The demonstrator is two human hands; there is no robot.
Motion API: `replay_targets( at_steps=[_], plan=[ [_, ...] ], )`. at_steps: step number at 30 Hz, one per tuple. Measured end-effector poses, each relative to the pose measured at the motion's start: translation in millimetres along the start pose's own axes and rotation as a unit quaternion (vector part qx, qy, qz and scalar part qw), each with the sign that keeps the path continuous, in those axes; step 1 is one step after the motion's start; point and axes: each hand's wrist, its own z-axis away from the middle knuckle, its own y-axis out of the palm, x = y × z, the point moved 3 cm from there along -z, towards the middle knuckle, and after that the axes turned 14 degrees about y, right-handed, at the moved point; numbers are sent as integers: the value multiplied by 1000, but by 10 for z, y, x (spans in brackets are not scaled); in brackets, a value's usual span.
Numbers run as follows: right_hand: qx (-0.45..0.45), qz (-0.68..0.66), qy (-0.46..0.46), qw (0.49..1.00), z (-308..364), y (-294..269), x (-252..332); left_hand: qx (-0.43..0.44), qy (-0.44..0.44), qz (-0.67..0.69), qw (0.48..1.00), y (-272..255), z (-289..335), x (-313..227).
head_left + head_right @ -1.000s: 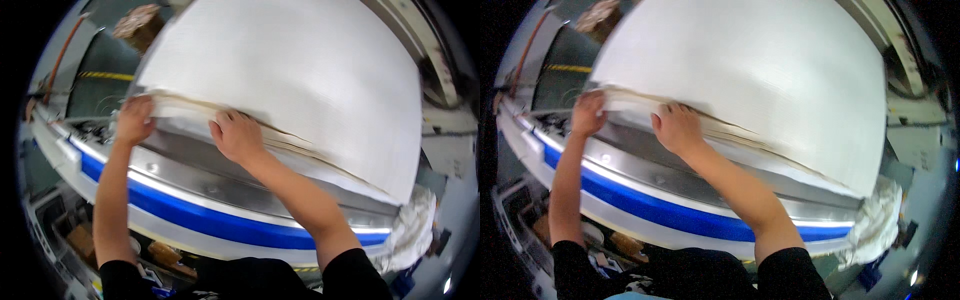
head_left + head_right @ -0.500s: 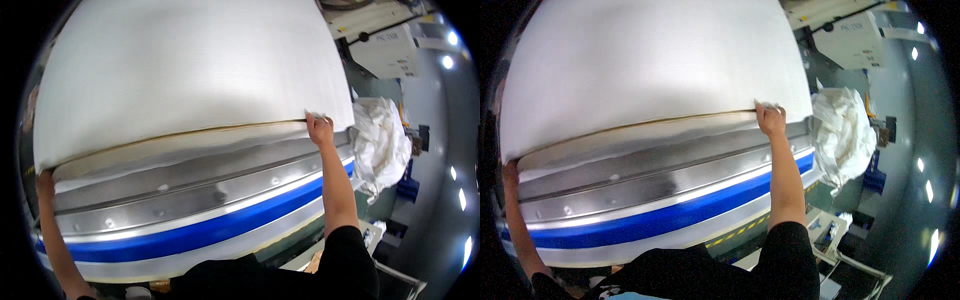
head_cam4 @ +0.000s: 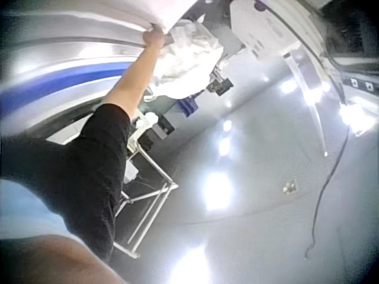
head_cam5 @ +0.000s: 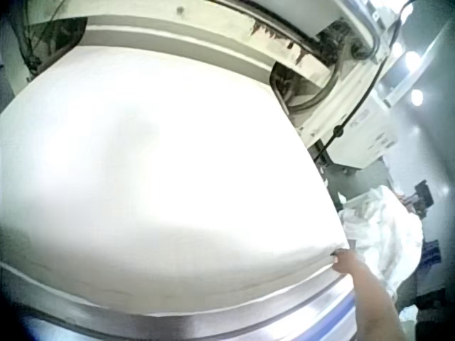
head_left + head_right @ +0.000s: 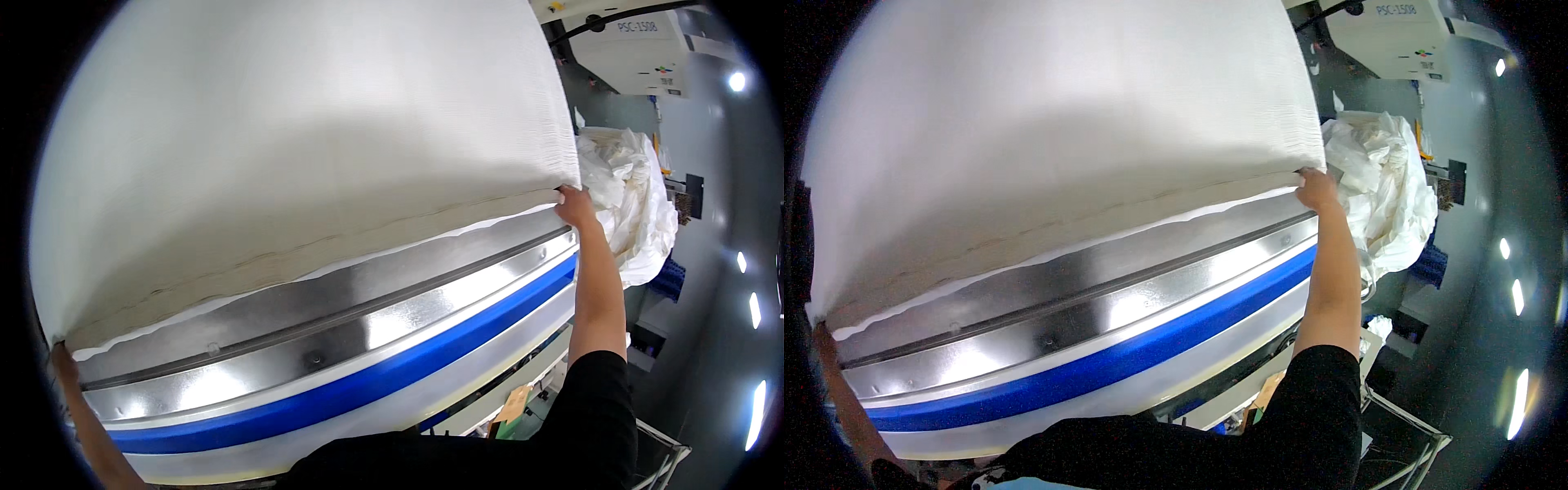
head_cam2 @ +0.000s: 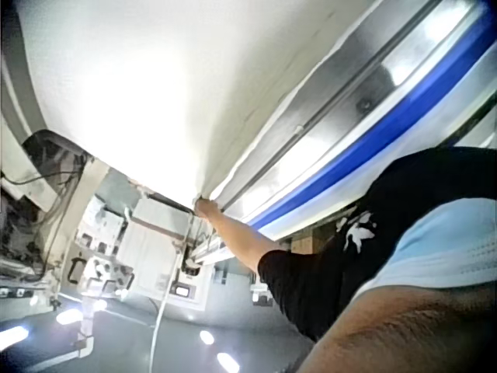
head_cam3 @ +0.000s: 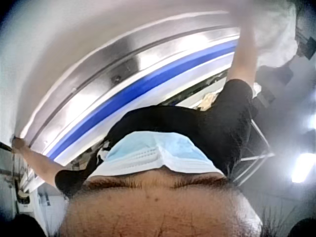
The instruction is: The person repeatedly feeds individual white paper sheets into a large industrial machine, aligning each sheet by hand and pressing a control button to advance the process. The person handles the sheets one at a time and occasionally retrieves more from a nearby stack.
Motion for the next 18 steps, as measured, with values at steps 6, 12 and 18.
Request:
replay_targets(
  at_steps=[6, 12, 18],
  plan=[
    [34, -63, 104, 992, 98, -121, -75, 166, -25, -115, 979, -527, 35, -205],
    [-27, -100, 67, 992, 360, -614, -664, 78, -86, 44, 992, -1941, 179, -543],
    [13, -104, 18, 994, 949, -531, -1267, 107, -37, 68, 991, -2554, 932, -491]
  ],
)
